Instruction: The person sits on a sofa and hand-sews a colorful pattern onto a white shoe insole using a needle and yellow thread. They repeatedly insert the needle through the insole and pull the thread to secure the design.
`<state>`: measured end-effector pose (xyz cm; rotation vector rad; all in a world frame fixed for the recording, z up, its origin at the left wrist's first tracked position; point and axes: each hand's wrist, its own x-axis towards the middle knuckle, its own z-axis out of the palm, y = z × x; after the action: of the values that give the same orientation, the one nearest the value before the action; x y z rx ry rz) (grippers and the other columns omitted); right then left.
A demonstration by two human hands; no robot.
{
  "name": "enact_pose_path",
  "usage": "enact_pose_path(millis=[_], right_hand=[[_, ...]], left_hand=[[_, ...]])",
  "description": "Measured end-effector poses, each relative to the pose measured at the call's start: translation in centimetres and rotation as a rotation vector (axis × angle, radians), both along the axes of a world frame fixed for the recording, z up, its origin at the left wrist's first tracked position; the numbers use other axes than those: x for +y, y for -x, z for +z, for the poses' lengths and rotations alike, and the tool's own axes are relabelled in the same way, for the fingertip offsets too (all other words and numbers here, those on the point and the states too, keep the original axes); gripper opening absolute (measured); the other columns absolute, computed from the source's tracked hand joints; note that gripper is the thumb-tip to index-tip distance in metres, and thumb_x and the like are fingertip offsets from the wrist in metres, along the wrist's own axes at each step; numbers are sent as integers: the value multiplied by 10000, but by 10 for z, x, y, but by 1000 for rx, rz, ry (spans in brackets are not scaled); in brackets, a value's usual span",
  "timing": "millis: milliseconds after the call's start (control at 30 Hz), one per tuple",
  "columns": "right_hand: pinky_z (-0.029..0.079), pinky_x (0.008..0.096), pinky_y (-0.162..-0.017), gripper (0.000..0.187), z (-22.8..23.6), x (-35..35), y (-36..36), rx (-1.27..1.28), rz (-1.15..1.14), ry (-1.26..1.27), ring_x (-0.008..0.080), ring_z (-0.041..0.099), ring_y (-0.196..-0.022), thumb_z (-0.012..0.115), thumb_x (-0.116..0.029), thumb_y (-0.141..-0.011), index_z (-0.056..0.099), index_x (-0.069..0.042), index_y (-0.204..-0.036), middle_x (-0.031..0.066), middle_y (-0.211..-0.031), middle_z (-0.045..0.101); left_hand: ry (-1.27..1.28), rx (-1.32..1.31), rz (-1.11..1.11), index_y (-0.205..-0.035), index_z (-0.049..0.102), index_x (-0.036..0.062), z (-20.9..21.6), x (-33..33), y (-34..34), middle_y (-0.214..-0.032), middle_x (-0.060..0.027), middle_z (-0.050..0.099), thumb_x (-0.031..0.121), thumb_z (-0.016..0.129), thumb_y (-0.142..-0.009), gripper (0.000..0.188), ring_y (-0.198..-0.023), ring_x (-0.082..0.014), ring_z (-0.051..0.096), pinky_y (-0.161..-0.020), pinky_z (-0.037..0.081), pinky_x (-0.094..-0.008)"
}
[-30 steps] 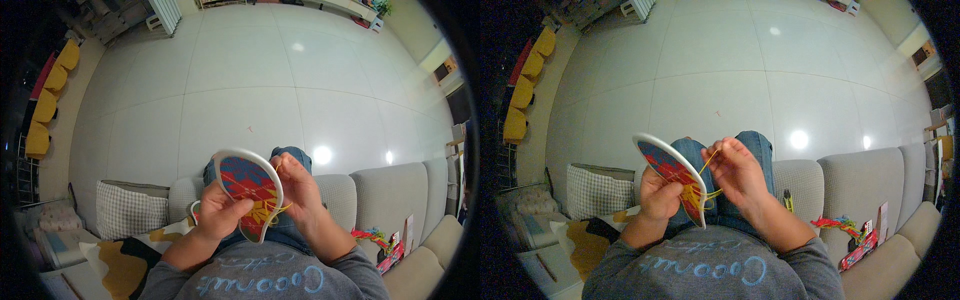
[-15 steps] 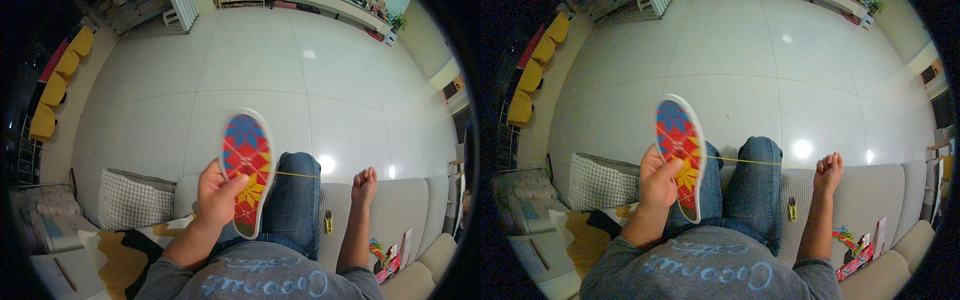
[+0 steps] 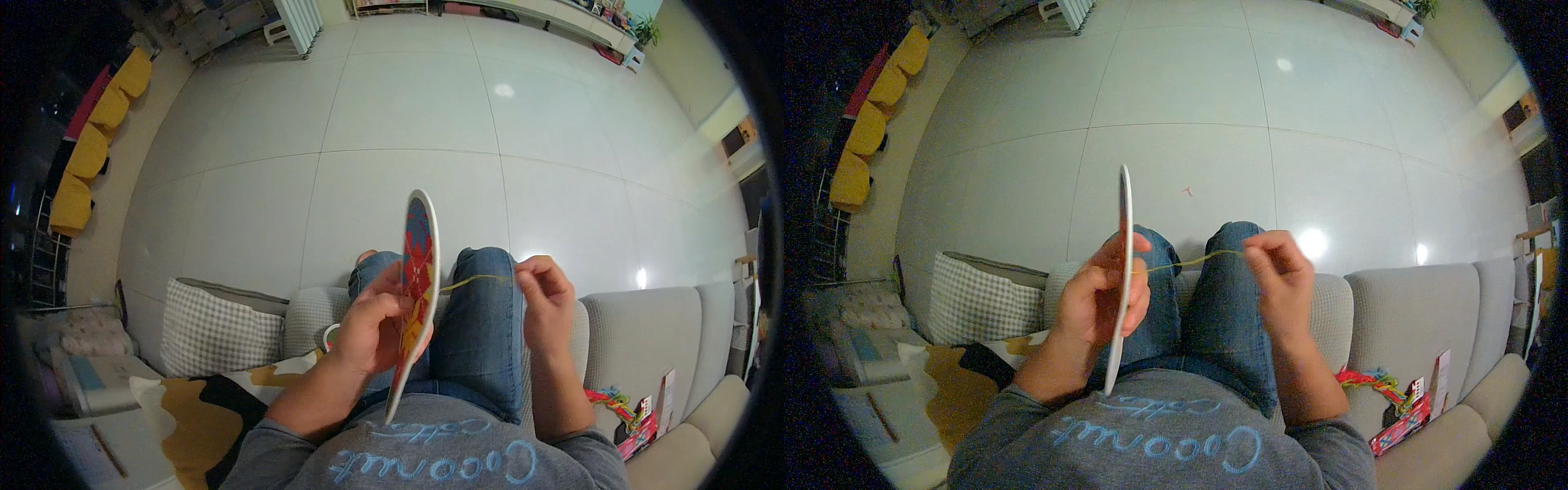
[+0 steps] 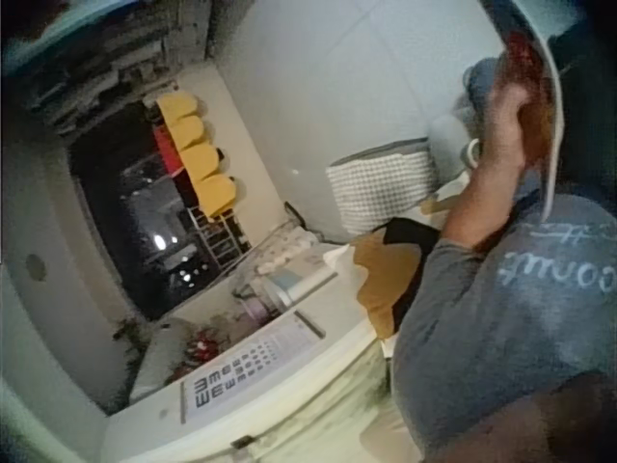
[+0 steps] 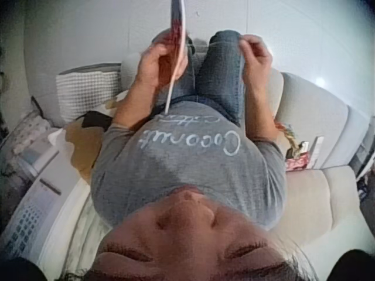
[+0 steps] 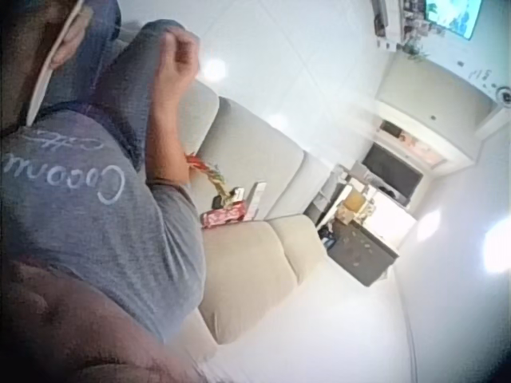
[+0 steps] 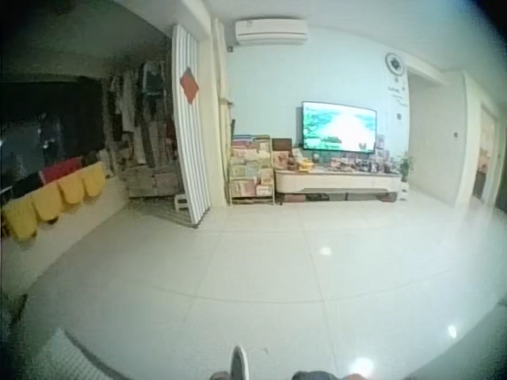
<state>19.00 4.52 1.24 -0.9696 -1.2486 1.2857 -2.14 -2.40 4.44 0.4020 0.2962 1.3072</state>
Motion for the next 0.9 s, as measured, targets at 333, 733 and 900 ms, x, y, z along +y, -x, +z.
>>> enact_pose_path(millis=[333, 733, 900], right_hand=[[476, 271, -549, 233, 73, -34, 39, -314, 234, -671, 179, 582, -653, 688, 44, -670, 654, -14, -893, 84, -748, 582], [489, 280, -559, 295, 72, -32, 48, -308, 255, -693, 184, 583, -648, 719, 29, -619, 671, 3, -909, 82, -735, 571], [491, 276, -561, 297, 74, -32, 48, -318, 257, -694, 182, 587, -652, 719, 33, -618, 669, 8, -909, 86, -736, 573]], left_hand=[[139, -258, -267, -1416, 170, 16, 3, -3, -9, -733, -81, 470, 334, 458, -847, 713, -408, -128, 455, -342, 375, -198], [295, -167, -198, -1425, 124, 7, 10, -2, -14, -688, -69, 480, 305, 486, -823, 763, -398, -128, 458, -322, 355, -201], [307, -194, -200, -1424, 125, 1, 12, -2, -15, -676, -68, 475, 298, 487, -824, 761, -397, -127, 456, -317, 352, -203]])
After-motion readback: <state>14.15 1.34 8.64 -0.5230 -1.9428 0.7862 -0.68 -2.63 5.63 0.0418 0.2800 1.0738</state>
